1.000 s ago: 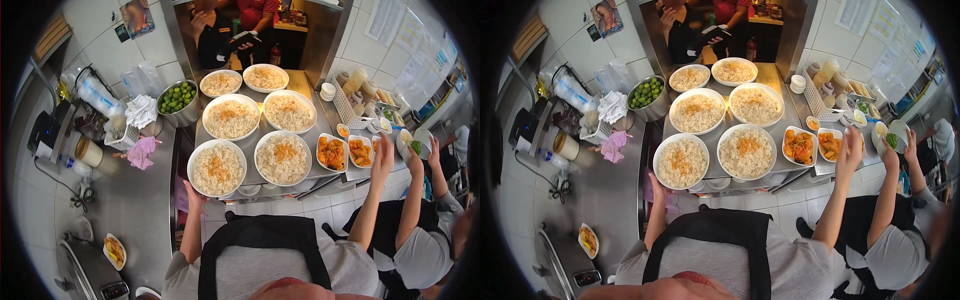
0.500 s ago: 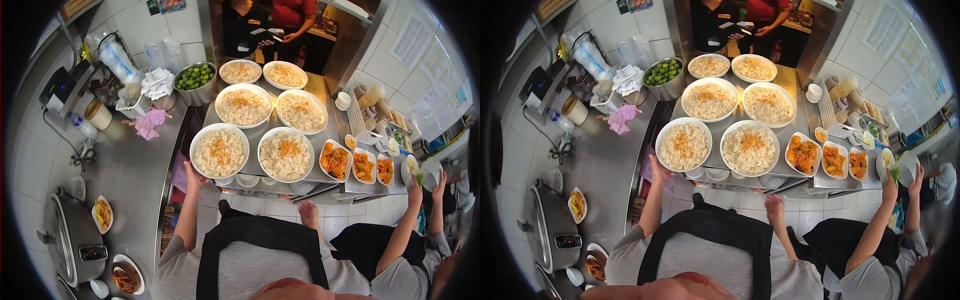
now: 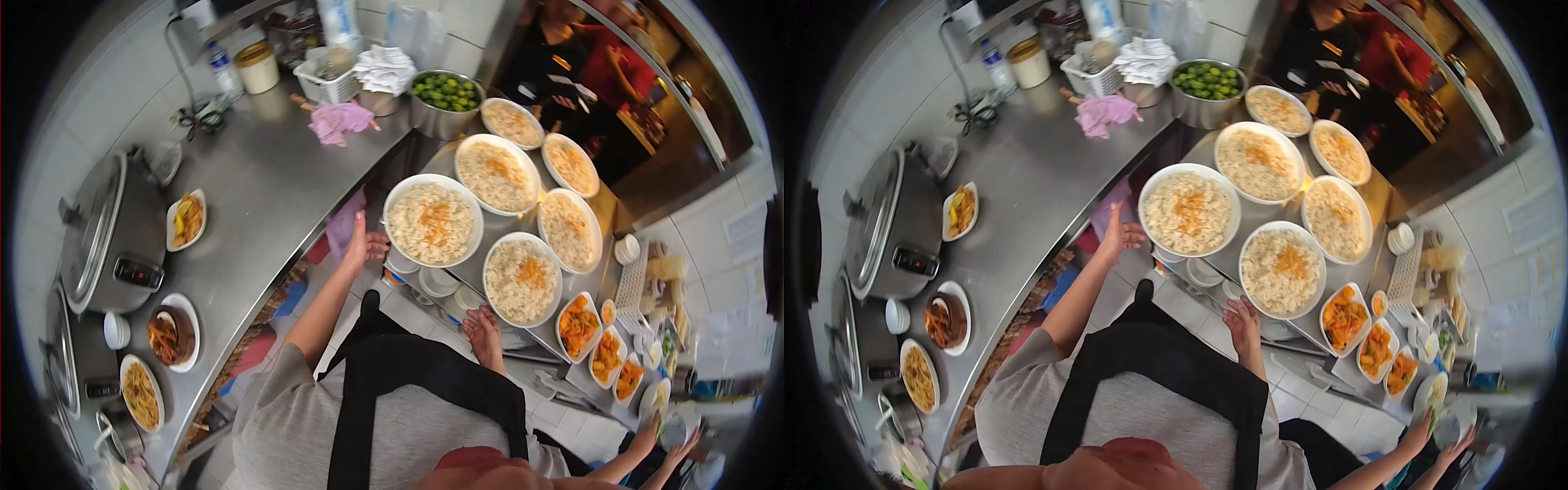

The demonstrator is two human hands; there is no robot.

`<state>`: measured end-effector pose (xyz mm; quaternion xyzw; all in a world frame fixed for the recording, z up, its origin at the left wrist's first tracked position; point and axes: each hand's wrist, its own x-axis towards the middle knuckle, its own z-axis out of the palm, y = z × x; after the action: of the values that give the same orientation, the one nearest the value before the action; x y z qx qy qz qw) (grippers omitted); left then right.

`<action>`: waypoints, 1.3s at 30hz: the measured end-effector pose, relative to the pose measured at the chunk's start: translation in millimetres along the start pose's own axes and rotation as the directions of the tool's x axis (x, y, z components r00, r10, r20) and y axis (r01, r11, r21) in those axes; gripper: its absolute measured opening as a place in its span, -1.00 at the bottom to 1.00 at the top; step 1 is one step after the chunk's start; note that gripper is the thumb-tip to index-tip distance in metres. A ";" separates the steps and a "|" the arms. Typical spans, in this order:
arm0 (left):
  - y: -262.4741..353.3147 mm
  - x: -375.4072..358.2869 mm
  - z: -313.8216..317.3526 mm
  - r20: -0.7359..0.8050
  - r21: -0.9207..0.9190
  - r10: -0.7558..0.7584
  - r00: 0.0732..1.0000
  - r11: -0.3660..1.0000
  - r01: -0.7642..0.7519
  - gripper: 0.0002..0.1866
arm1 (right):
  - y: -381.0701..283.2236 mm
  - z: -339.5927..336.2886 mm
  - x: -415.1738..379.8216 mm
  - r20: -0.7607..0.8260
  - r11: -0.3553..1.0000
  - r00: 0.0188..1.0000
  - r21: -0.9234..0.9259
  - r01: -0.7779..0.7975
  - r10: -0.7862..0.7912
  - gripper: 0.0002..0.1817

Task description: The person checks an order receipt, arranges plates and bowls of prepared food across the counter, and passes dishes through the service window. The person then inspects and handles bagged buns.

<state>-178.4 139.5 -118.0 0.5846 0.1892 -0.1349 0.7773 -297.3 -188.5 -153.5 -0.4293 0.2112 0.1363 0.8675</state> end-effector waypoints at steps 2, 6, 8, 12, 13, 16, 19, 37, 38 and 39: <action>-5.7 -8.3 -11.3 0.005 0.040 0.015 1.000 0.999 -0.016 -0.06 | 1.8 -1.0 3.2 0.018 0.979 0.995 -0.181 -0.095 0.100 -0.61; -8.6 -30.3 -19.9 -0.137 0.003 0.101 0.985 0.995 -0.102 -0.22 | 4.0 14.3 25.0 0.178 0.890 0.963 -0.443 -0.103 0.200 -0.51; -2.7 -54.0 -33.1 -0.271 0.118 0.283 0.920 0.958 -0.260 -0.25 | 10.1 18.7 48.6 0.205 0.826 0.936 -0.548 -0.133 0.287 -0.54; 23.4 -101.3 -70.1 -0.509 0.430 0.530 0.678 0.839 -0.333 -0.33 | 22.3 12.5 85.0 0.197 0.701 0.913 -0.702 -0.124 0.358 -0.59; 31.4 -116.3 -78.8 -0.531 0.470 0.554 0.641 0.822 -0.321 -0.35 | 26.9 8.4 93.7 0.189 0.659 0.910 -0.744 -0.112 0.369 -0.60; 23.3 -108.7 -112.1 -0.592 0.602 0.621 0.513 0.764 -0.231 -0.39 | 36.6 -12.4 119.2 0.146 0.489 0.917 -0.870 -0.059 0.370 -0.64; 9.0 -87.2 -134.7 -0.640 0.674 0.661 0.392 0.728 -0.125 -0.41 | 43.6 -53.7 150.0 0.109 0.246 0.935 -0.969 0.025 0.337 -0.67; 37.0 -43.9 -80.5 -0.103 0.992 0.724 0.682 0.122 0.020 -0.29 | 130.5 -226.2 -35.2 -0.518 0.274 0.811 -0.850 -0.450 -0.274 -0.63; 37.5 -37.5 -75.7 0.059 0.995 0.749 0.660 -0.099 0.022 -0.20 | 139.2 -220.8 -50.1 -0.606 0.312 0.765 -0.786 -0.534 -0.219 -0.64; 39.3 -31.3 -71.3 0.087 0.993 0.739 0.668 -0.115 -0.003 -0.20 | 149.2 -220.1 -61.9 -0.628 0.332 0.748 -0.767 -0.549 -0.216 -0.64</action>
<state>-199.1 218.6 -87.6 0.9793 0.0547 0.1839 0.0640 -468.6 -279.9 -345.5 -0.8333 0.4201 0.1733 0.3147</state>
